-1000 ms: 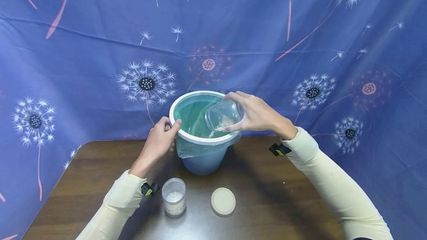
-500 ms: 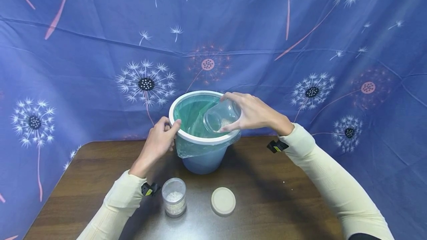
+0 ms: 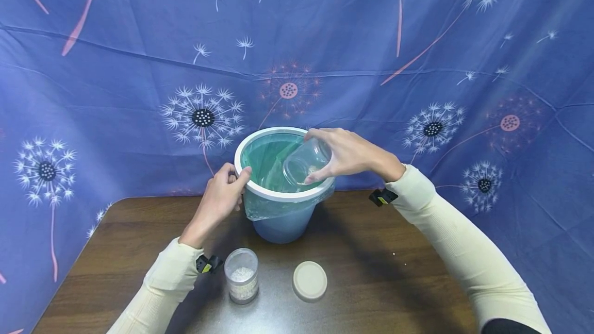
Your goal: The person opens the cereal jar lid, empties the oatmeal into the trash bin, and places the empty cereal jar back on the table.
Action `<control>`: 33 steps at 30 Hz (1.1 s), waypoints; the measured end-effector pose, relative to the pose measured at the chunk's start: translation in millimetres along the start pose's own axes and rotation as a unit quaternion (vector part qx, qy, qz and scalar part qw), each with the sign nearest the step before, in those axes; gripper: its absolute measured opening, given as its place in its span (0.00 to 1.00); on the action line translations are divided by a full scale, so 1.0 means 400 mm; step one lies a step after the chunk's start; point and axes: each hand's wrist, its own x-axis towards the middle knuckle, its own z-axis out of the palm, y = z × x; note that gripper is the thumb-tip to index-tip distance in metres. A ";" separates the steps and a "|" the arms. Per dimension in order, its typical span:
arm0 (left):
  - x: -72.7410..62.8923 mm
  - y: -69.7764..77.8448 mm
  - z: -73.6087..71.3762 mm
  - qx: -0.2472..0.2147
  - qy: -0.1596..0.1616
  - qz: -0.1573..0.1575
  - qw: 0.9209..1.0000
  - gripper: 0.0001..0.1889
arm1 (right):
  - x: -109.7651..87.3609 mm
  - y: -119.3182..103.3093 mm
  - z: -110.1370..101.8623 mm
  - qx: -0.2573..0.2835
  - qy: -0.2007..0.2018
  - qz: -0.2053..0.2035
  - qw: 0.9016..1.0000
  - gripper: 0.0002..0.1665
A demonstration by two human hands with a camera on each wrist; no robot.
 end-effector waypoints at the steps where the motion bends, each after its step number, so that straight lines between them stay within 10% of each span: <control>1: 0.000 0.000 0.000 0.000 -0.001 0.000 1.000 0.23 | 0.003 0.000 -0.001 -0.002 -0.002 -0.003 1.000 0.52; 33: -0.001 0.003 0.001 -0.003 0.000 0.002 1.000 0.21 | 0.062 -0.030 -0.040 -0.052 -0.080 -0.027 0.995 0.53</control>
